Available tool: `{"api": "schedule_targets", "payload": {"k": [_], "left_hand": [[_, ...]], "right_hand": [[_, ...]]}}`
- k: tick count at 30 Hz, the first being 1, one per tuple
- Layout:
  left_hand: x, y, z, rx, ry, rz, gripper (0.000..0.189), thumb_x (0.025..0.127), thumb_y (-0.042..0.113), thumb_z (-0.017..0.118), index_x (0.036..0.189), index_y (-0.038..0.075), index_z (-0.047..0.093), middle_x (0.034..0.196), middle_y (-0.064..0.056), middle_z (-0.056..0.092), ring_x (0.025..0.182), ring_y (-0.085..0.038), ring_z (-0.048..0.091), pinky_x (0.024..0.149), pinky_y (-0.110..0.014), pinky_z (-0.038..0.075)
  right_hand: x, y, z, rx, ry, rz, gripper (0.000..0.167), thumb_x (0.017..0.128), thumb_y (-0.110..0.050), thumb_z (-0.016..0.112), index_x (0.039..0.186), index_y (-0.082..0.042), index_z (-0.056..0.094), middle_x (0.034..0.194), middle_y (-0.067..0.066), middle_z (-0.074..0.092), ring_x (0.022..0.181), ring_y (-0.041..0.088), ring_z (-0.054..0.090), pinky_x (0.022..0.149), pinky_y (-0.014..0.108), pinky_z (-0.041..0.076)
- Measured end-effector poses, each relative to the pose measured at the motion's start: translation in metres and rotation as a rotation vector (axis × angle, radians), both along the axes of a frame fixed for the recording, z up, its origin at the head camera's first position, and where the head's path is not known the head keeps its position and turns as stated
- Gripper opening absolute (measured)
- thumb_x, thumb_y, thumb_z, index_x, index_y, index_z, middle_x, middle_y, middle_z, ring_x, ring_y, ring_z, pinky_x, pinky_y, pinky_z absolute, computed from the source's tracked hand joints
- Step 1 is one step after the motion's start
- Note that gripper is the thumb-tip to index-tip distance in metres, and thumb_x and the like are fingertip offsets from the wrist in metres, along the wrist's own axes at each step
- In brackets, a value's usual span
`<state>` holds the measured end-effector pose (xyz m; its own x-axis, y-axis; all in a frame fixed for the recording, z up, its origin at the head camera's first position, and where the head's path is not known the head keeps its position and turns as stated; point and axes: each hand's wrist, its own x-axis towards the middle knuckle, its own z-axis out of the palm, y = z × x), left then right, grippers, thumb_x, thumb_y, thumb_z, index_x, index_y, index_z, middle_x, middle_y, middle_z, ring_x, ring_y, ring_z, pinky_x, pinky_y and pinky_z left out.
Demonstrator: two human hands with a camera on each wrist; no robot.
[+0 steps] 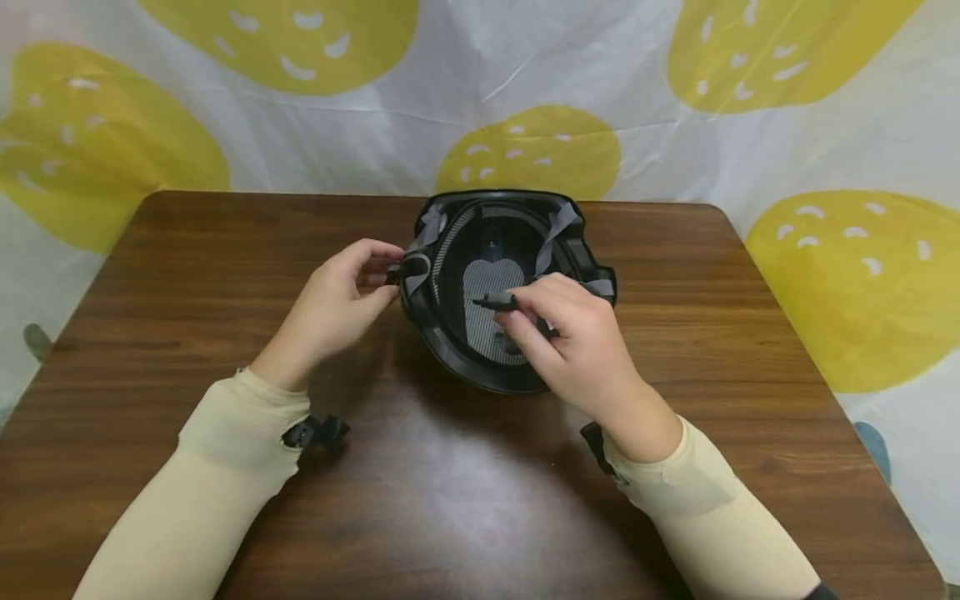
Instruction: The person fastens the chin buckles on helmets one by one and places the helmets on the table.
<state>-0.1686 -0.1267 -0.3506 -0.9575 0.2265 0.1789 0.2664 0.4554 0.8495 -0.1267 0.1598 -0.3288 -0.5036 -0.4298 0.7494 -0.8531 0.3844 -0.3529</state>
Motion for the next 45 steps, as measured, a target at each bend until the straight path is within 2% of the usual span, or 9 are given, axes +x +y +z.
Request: {"api": "schedule_targets", "payload": {"k": [3, 8, 15, 23, 27, 32, 37, 40, 45], "left_hand": [[0.000, -0.004, 0.002, -0.009, 0.016, 0.017, 0.033, 0.101, -0.001, 0.066, 0.134, 0.001, 0.066, 0.129, -0.017, 0.069, 0.117, -0.034, 0.068, 0.103, -0.046, 0.052], [0.000, -0.008, 0.007, 0.049, 0.060, 0.049, 0.033, 0.100, 0.001, 0.071, 0.133, -0.001, 0.066, 0.122, -0.017, 0.070, 0.105, -0.027, 0.068, 0.090, -0.031, 0.053], [0.002, -0.004, 0.008, 0.267, 0.190, 0.085, 0.032, 0.094, -0.001, 0.079, 0.123, -0.007, 0.067, 0.114, -0.016, 0.075, 0.090, -0.017, 0.067, 0.078, -0.020, 0.053], [0.005, 0.004, 0.009, 0.511, 0.348, 0.040, 0.036, 0.082, -0.017, 0.084, 0.117, -0.010, 0.074, 0.106, -0.009, 0.074, 0.086, -0.018, 0.067, 0.076, -0.023, 0.057], [0.008, 0.006, 0.010, 0.519, 0.434, 0.023, 0.040, 0.081, -0.018, 0.084, 0.119, -0.008, 0.077, 0.107, -0.007, 0.074, 0.090, -0.017, 0.067, 0.080, -0.024, 0.057], [0.010, 0.009, 0.011, 0.520, 0.490, -0.050, 0.043, 0.082, -0.022, 0.080, 0.123, -0.009, 0.075, 0.110, -0.015, 0.068, 0.095, -0.019, 0.061, 0.080, -0.021, 0.054], [0.011, 0.014, 0.009, 0.470, 0.536, -0.180, 0.046, 0.079, -0.027, 0.079, 0.123, -0.015, 0.071, 0.111, -0.022, 0.065, 0.101, -0.021, 0.067, 0.081, -0.024, 0.055], [0.012, 0.018, 0.009, 0.443, 0.561, -0.211, 0.050, 0.075, -0.028, 0.082, 0.121, -0.017, 0.068, 0.110, -0.022, 0.071, 0.101, -0.021, 0.073, 0.082, -0.029, 0.058], [0.013, 0.020, 0.008, 0.367, 0.607, -0.183, 0.041, 0.072, -0.020, 0.090, 0.107, -0.011, 0.071, 0.100, -0.017, 0.076, 0.085, -0.016, 0.069, 0.076, -0.029, 0.058]], "right_hand": [[-0.001, 0.003, 0.000, -0.019, -0.029, 0.005, 0.009, 0.095, 0.002, 0.072, 0.102, -0.001, 0.078, 0.085, 0.003, 0.069, 0.078, 0.015, 0.060, 0.068, 0.031, 0.048], [-0.001, 0.000, 0.001, -0.061, -0.102, 0.071, 0.013, 0.096, -0.003, 0.068, 0.084, -0.005, 0.067, 0.086, 0.003, 0.065, 0.082, 0.018, 0.059, 0.073, 0.031, 0.046], [0.003, -0.005, -0.005, -0.072, -0.196, 0.112, 0.016, 0.094, -0.005, 0.061, 0.079, -0.010, 0.061, 0.085, 0.000, 0.060, 0.081, 0.016, 0.055, 0.072, 0.030, 0.042], [0.002, -0.005, -0.005, -0.266, -0.115, 0.093, 0.032, 0.081, -0.004, 0.062, 0.058, -0.013, 0.042, 0.091, 0.011, 0.067, 0.084, 0.025, 0.062, 0.074, 0.030, 0.048], [0.002, -0.006, -0.005, -0.338, -0.094, 0.091, 0.034, 0.078, -0.002, 0.063, 0.056, -0.012, 0.039, 0.092, 0.015, 0.066, 0.083, 0.025, 0.061, 0.073, 0.027, 0.048], [0.003, -0.009, -0.007, -0.433, -0.204, 0.073, 0.032, 0.077, 0.004, 0.063, 0.060, -0.008, 0.039, 0.082, 0.010, 0.062, 0.076, 0.022, 0.059, 0.063, 0.024, 0.045], [0.004, -0.007, -0.008, -0.496, -0.365, 0.097, 0.021, 0.081, 0.019, 0.060, 0.087, 0.007, 0.044, 0.088, 0.007, 0.065, 0.078, 0.018, 0.064, 0.064, 0.023, 0.048], [0.003, -0.008, -0.008, -0.528, -0.374, 0.124, 0.021, 0.087, 0.020, 0.057, 0.101, 0.011, 0.044, 0.094, 0.008, 0.069, 0.088, 0.021, 0.072, 0.072, 0.028, 0.055], [0.004, -0.008, -0.006, -0.612, -0.388, 0.140, 0.013, 0.086, 0.021, 0.047, 0.095, 0.012, 0.049, 0.089, 0.011, 0.070, 0.060, 0.019, 0.059, 0.049, 0.027, 0.044]]}}
